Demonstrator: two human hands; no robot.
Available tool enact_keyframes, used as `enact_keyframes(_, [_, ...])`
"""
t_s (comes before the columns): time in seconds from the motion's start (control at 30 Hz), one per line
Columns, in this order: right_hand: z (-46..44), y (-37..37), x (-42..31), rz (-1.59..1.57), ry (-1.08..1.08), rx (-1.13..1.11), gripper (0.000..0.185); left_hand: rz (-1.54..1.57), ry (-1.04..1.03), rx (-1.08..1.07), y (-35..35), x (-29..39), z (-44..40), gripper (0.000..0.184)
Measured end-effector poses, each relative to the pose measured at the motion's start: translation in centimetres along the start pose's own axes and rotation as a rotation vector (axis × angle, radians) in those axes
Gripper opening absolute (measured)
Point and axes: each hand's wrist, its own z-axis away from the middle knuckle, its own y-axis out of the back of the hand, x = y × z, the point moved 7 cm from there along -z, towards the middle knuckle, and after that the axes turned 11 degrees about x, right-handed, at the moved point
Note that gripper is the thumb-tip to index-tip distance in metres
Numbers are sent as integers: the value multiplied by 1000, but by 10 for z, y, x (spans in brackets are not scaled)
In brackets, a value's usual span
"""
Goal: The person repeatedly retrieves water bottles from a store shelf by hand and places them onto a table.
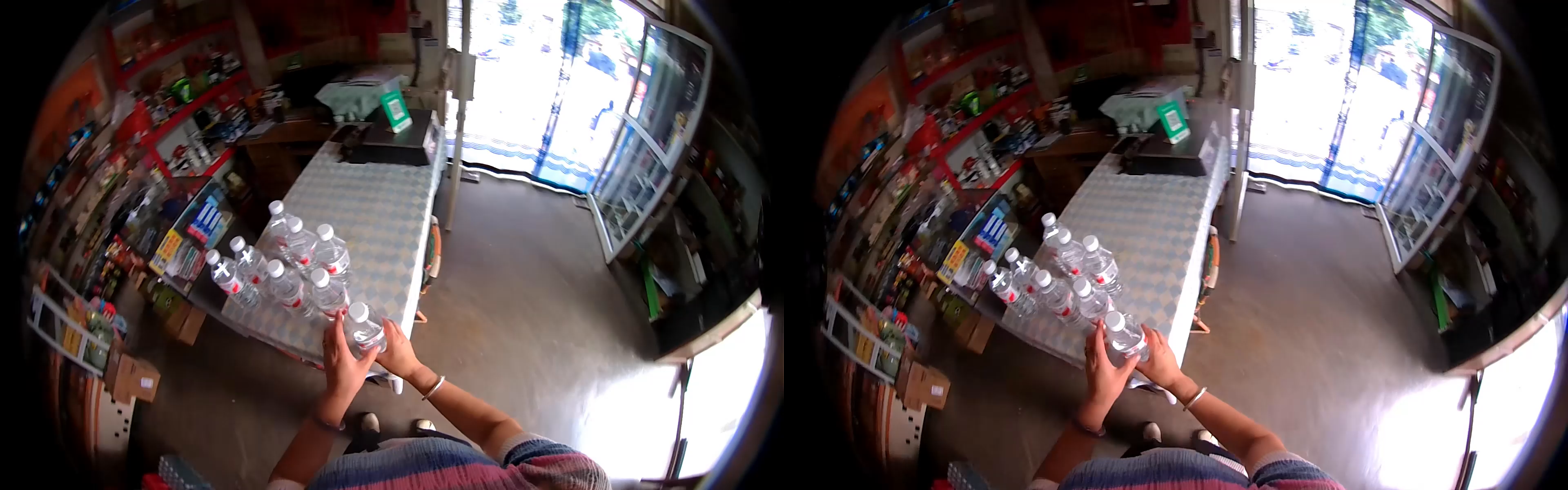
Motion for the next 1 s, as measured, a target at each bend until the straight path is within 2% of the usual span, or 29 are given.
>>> enact_keyframes(0.1, [4, 2, 6, -68, -17, 5, 86, -56, 62, 5, 15, -3, 29, 90])
enact_keyframes(0.17, [13, 8, 16, -19, 70, 76, 84, 13, 173, 2, 25, -7, 52, 85])
enact_keyframes(0.3, [64, 17, 46, -279, -174, 11, 60, 51, 358, 6, 64, -8, 107, 75])
enact_keyframes(0.37, [101, 18, 45, -357, -272, -135, 47, 61, 438, 42, 91, -9, 139, 69])
enact_keyframes(0.43, [141, 15, 26, -197, -258, -281, 37, 35, 537, 109, 121, -18, 181, 65])
enact_keyframes(0.6, [241, -60, -17, -315, -269, -681, 35, 5, 719, 345, 218, -18, 272, 59])
enact_keyframes(0.63, [259, -80, -39, -335, -236, -762, 35, -22, 733, 383, 243, -13, 288, 59])
enact_keyframes(0.77, [324, -159, -169, -358, 164, -967, 33, -62, 812, 562, 338, 0, 382, 58])
enact_keyframes(0.9, [435, -228, -288, -423, 275, -1229, 34, -87, 915, 875, 434, 23, 497, 56])
enact_keyframes(0.93, [469, -243, -306, -530, 180, -1303, 30, -108, 987, 914, 458, 30, 522, 55])
enact_keyframes(1.0, [539, -258, -349, -589, 195, -1484, 31, -241, 1093, 985, 500, 41, 572, 53])
